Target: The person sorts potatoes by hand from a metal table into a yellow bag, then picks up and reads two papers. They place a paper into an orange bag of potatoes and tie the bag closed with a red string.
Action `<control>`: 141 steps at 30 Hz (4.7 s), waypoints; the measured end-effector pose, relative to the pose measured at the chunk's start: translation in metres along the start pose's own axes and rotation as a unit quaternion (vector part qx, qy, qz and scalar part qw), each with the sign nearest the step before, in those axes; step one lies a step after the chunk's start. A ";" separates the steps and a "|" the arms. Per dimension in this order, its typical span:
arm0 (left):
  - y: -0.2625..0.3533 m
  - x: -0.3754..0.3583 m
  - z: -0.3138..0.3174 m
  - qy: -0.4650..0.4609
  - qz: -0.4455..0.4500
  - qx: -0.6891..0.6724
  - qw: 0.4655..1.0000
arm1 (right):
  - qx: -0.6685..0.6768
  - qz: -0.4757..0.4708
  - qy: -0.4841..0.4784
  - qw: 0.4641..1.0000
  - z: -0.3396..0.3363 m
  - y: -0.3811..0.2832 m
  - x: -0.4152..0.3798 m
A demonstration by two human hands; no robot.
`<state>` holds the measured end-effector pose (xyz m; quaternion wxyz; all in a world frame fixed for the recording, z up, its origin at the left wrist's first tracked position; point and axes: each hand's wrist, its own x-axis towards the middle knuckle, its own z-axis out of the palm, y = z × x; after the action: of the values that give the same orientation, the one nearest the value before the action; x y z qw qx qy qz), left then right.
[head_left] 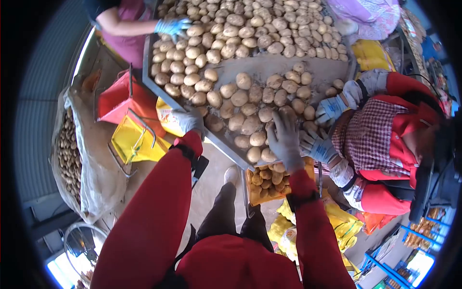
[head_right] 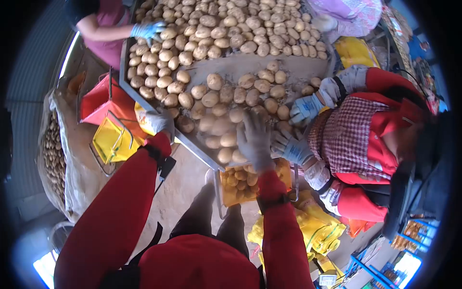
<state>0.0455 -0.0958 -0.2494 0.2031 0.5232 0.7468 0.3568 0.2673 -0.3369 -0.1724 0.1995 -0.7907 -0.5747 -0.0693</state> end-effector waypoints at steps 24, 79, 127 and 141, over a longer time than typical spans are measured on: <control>0.003 0.001 -0.006 0.044 0.068 -0.004 0.997 | 0.044 -0.055 0.026 0.997 0.072 -0.073 -0.005; 0.078 -0.082 0.070 -0.441 0.613 0.348 0.556 | 0.403 0.524 -0.115 0.741 0.026 0.186 -0.285; -0.067 -0.348 0.009 -0.684 0.350 0.099 0.632 | 0.208 0.094 -0.344 0.911 0.047 0.053 -0.145; -0.205 -0.241 -0.141 -0.762 -0.243 -0.163 0.578 | 0.522 0.701 -0.193 0.447 0.079 0.032 -0.254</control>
<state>-0.0918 -0.4047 -0.3258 0.8579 0.3602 0.3462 -0.1200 0.2040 -0.5378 -0.3378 0.4396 -0.6651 0.2225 0.5612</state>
